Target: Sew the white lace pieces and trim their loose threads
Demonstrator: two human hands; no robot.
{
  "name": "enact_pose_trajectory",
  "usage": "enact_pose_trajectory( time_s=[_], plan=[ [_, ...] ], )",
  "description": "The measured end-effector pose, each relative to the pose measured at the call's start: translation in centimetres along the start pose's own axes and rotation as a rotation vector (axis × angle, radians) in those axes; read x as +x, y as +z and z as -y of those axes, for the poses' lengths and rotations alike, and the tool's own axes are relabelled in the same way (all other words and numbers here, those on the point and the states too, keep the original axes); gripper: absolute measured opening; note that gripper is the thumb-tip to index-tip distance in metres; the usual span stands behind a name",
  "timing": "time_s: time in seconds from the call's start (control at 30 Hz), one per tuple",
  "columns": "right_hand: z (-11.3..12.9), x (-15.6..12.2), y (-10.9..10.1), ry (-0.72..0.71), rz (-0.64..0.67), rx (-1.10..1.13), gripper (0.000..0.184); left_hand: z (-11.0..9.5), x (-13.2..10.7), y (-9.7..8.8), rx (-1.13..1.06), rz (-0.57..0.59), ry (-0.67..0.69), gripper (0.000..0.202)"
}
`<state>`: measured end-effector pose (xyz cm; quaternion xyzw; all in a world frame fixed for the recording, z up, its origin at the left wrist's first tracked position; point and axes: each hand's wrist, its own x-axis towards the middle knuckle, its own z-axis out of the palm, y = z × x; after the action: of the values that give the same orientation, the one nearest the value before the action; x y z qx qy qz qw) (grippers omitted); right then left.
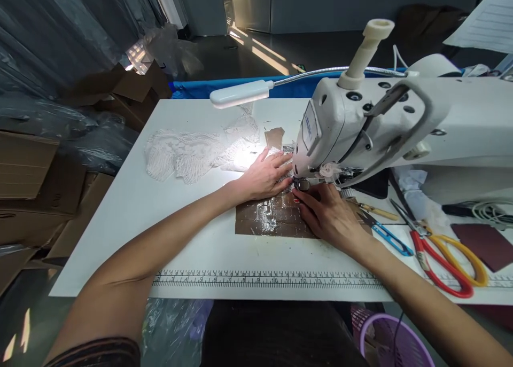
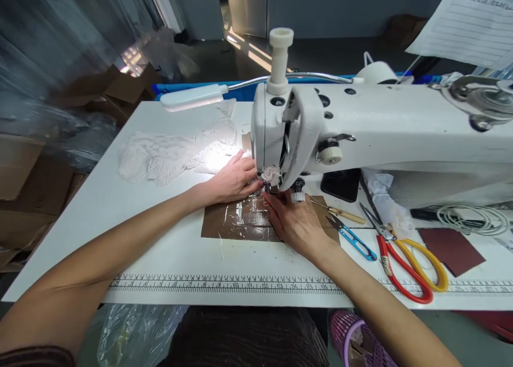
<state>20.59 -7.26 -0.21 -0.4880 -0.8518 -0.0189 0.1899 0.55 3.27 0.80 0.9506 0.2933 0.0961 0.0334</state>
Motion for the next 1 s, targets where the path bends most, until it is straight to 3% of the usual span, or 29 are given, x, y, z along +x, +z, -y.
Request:
enact_pose_trajectory(
  time_s=[0.17,0.33,0.53,0.77,0.93,1.0],
  plan=[
    [0.2,-0.2,0.3,0.046,-0.033,0.017,0.035,0.4,-0.1,0.5,-0.025,-0.042,0.004,0.036],
    [0.1,-0.6,0.3,0.036,-0.022,0.035,0.036,0.2,-0.6,0.7,-0.031,-0.229,0.012,0.028],
    [0.1,-0.7,0.3,0.054,-0.027,0.038,0.035,-0.1,-1.1,0.6,-0.088,-0.151,0.236,0.029],
    [0.4,-0.7,0.5,0.04,-0.038,-0.002,0.036,0.1,-1.1,0.9,-0.081,-0.226,0.218,0.032],
    [0.3,-0.9,0.4,0.05,0.008,0.02,0.037,0.0,-1.1,0.6,-0.043,-0.217,0.164,0.032],
    [-0.1,-0.9,0.0,0.043,0.042,0.078,0.037,-0.2,-1.1,0.0,0.023,-0.25,0.076,0.028]
  ],
)
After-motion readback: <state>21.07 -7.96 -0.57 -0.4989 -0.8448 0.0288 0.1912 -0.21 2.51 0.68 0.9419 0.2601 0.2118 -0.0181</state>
